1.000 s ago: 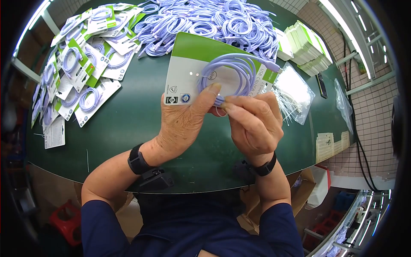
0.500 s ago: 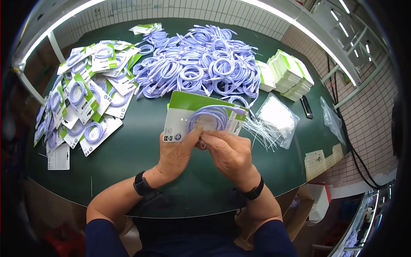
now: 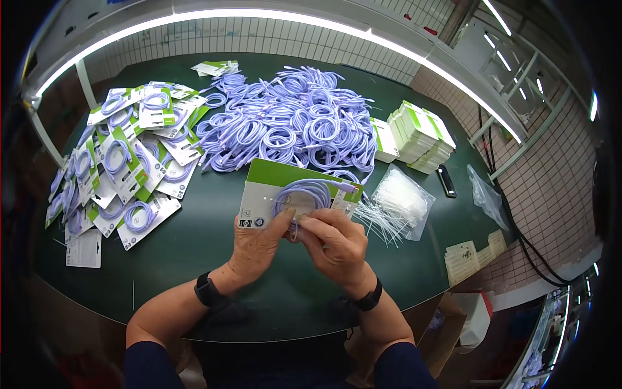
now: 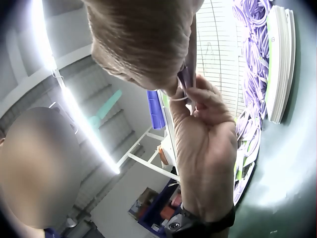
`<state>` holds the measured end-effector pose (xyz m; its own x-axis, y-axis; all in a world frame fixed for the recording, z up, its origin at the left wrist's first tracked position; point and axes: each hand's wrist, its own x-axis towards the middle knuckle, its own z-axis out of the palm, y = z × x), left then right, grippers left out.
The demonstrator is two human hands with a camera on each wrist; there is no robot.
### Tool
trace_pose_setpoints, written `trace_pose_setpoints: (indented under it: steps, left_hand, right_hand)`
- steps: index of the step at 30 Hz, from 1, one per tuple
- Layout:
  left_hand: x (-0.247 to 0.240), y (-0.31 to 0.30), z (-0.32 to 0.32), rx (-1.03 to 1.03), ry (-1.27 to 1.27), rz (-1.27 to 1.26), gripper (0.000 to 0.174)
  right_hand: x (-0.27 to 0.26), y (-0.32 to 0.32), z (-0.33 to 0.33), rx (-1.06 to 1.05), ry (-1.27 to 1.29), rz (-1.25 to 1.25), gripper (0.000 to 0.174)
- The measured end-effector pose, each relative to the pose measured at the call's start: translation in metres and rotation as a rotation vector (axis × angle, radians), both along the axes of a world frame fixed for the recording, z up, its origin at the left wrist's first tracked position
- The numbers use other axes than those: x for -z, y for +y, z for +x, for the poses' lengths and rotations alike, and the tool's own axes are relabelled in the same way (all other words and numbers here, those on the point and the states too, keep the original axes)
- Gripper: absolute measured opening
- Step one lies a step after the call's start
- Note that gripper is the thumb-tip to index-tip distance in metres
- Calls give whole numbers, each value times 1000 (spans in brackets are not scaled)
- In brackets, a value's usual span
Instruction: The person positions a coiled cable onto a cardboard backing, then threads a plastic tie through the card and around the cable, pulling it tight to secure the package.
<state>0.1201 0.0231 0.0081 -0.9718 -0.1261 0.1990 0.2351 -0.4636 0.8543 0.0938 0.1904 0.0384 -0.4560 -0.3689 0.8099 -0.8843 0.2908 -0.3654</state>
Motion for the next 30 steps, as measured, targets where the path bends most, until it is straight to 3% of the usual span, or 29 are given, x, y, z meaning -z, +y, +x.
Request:
trace_pose_setpoints:
  steps: [2, 4, 6, 7, 9, 10, 13, 14, 17, 18, 21, 23, 26, 30]
  left_hand:
    - [-6, -1, -1, 12, 19, 54, 24]
    - [-9, -4, -1, 14, 17, 54, 25]
    - [-12, -7, 0, 21, 33, 53, 30]
    - [-12, -7, 3, 25, 19, 40, 30]
    - [-14, -4, 6, 82, 40, 48, 30]
    - [-14, -2, 7, 116, 49, 48, 31]
    - [-10, 3, 11, 170, 50, -22, 31]
    - [-9, 4, 13, 187, 57, -43, 31]
    - [-9, 9, 17, 197, 43, -69, 31]
    - [-9, 10, 17, 189, 49, -65, 31]
    - [-9, 11, 18, 210, 61, -84, 30]
    - [-8, 12, 17, 217, 66, -95, 30]
    - [-4, 12, 17, 178, 78, -194, 43]
    - [-4, 12, 18, 209, 72, -177, 44]
  right_hand:
    - [-4, 10, -5, -6, 221, -100, 24]
    - [0, 29, -13, 196, 272, -209, 25]
    - [11, 41, -29, 154, -164, -622, 17]
    - [16, 48, -41, 162, -178, -635, 17]
    - [28, 59, -59, -55, -736, -810, 20]
    - [32, 58, -53, -46, -743, -838, 20]
    - [42, 55, -29, -759, -1324, -733, 36]
    - [48, 54, -27, -759, -1321, -777, 36]
    - [62, 56, -37, -1103, -1422, -635, 44]
    - [63, 57, -33, -1111, -1415, -663, 44]
    - [57, 66, -19, -755, -1410, -570, 45]
    - [64, 70, -19, -763, -1406, -599, 45]
    - [70, 69, -18, -784, -1400, -629, 44]
    - [60, 73, -11, -658, -1470, -661, 53]
